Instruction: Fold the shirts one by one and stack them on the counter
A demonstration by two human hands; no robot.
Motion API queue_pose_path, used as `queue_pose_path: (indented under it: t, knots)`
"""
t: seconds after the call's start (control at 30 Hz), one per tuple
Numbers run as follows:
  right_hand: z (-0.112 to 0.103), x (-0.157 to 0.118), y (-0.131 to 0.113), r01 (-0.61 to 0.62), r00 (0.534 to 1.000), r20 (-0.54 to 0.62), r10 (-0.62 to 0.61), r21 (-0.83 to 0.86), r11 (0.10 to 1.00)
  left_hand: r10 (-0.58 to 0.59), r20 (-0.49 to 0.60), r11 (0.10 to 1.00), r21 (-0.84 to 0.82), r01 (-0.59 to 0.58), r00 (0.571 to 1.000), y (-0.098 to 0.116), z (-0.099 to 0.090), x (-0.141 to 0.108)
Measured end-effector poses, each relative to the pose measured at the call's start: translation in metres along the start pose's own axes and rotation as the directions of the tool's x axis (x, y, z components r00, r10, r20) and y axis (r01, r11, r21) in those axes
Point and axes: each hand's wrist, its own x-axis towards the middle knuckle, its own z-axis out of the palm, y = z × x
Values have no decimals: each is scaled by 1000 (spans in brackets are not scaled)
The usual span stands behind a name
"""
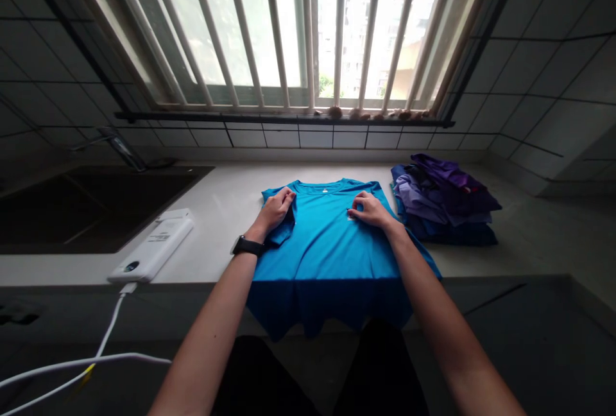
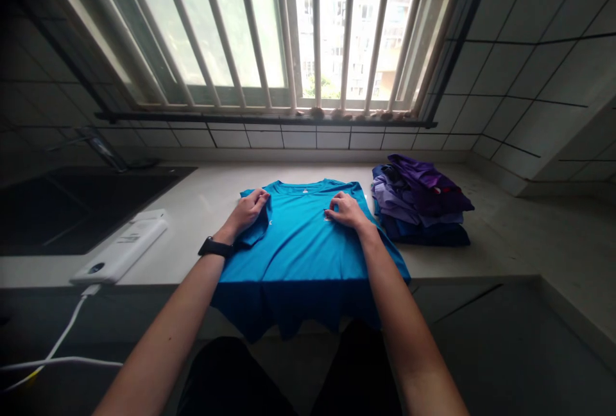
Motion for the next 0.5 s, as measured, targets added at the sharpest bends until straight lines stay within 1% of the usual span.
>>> queue_pose_path:
  t: [0.07, 0.1, 0.13, 0.17, 0.2, 0.27, 0.33, 0.43, 0.47, 0.5]
  knots:
    - [1, 3, -1, 13, 998, -66, -10, 46, 999, -13, 36, 987, -158, 19, 999, 3, 0, 0]
    - [2, 3, -1, 25, 994, -105, -17, 72, 997, -1, 57, 982, -187, 11, 998, 2, 0, 0]
    - [3, 4, -1, 37, 991, -133, -24, 96, 995, 19, 65, 985, -175, -7, 998, 0, 0, 0]
    - [3, 4, -2, 46, 990, -140, -29, 117, 992, 49, 66, 991, -129, -40, 997, -3, 0, 0]
    - [4, 4, -2, 52, 992, -123, -35, 134, 990, 87, 68, 994, -67, -82, 994, -7, 0, 1]
    - [5, 3, -1, 60, 997, -57, -51, 158, 986, 161, 110, 984, 54, -168, 981, -17, 2, 3]
    - [6, 3, 0, 64, 998, -29, -60, 163, 984, 187, 160, 965, 152, -212, 969, -27, 7, 5]
    - [7, 4, 3, 57, 994, -102, -45, 122, 991, 129, 178, 936, 303, -179, 976, -37, 14, 10]
    - [8, 4, 4, 28, 992, -122, -17, 90, 996, 96, 178, 925, 348, -154, 979, -39, 16, 11]
    - [8, 4, 4, -23, 993, -118, 29, 52, 998, 63, 180, 914, 386, -129, 982, -40, 17, 12]
